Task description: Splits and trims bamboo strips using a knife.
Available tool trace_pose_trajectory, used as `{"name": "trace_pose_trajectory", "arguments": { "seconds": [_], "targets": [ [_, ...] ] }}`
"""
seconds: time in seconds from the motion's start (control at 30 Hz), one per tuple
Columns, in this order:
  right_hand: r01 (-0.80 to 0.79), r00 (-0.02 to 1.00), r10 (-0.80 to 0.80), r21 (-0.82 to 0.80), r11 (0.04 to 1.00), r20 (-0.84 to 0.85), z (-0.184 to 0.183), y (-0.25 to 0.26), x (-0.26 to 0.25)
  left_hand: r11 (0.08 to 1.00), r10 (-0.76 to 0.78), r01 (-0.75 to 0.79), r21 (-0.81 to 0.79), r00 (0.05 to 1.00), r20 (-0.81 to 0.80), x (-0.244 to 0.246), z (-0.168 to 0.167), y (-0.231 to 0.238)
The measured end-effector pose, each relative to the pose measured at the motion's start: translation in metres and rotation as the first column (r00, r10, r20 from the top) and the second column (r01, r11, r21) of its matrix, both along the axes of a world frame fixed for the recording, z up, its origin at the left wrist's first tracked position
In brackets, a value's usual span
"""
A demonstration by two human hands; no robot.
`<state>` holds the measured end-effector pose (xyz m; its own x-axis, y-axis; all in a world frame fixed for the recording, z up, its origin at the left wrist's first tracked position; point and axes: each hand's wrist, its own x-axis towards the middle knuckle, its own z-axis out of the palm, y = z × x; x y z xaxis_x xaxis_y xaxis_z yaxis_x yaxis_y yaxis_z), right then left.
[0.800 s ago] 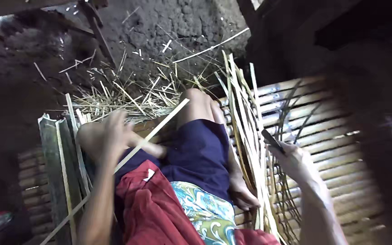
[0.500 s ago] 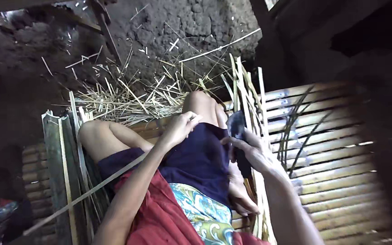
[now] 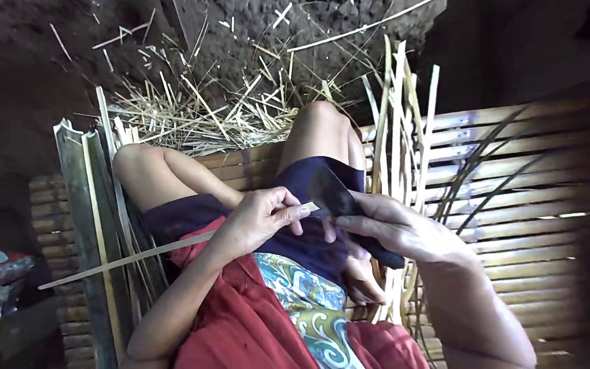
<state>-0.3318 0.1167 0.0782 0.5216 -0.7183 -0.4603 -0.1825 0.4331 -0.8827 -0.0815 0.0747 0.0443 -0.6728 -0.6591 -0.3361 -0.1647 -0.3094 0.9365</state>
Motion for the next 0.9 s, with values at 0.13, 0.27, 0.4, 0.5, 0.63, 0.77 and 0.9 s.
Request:
{"name": "trace_pose_trajectory", "arguments": {
  "seconds": [0.13, 0.27, 0.4, 0.5, 0.63, 0.77, 0.9],
  "targets": [
    [-0.052, 0.996, 0.049, -0.037, 0.998, -0.077, 0.004, -0.003, 0.004, 1.000, 0.005, -0.005, -0.004, 1.000, 0.012, 0.001, 0.002, 0.001],
    [-0.051, 0.998, 0.051, 0.010, 0.999, -0.038, 0.005, -0.006, 0.005, 1.000, 0.027, -0.027, -0.013, 0.999, -0.038, 0.005, 0.002, 0.003],
    [-0.081, 0.997, 0.082, 0.020, 0.996, -0.011, 0.007, -0.009, 0.007, 0.998, 0.057, -0.058, -0.016, 0.998, -0.039, 0.007, 0.006, 0.004],
    [-0.107, 0.994, 0.107, 0.027, 0.994, 0.004, 0.011, -0.012, 0.010, 0.995, 0.062, -0.066, -0.071, 0.996, -0.059, 0.008, 0.008, 0.004],
    [-0.125, 0.992, 0.124, 0.044, 0.991, 0.019, 0.021, -0.015, 0.013, 0.991, 0.048, -0.059, -0.117, 0.994, -0.097, 0.012, 0.013, 0.003],
    [-0.166, 0.986, 0.164, 0.039, 0.985, 0.037, 0.026, -0.018, 0.017, 0.991, 0.042, -0.061, -0.116, 0.986, -0.160, 0.017, 0.018, 0.003],
    [-0.074, 0.981, 0.063, 0.057, 0.996, 0.185, 0.020, -0.009, 0.028, 0.993, 0.044, -0.066, -0.100, 0.977, -0.210, 0.020, 0.021, 0.005]
  ]
}}
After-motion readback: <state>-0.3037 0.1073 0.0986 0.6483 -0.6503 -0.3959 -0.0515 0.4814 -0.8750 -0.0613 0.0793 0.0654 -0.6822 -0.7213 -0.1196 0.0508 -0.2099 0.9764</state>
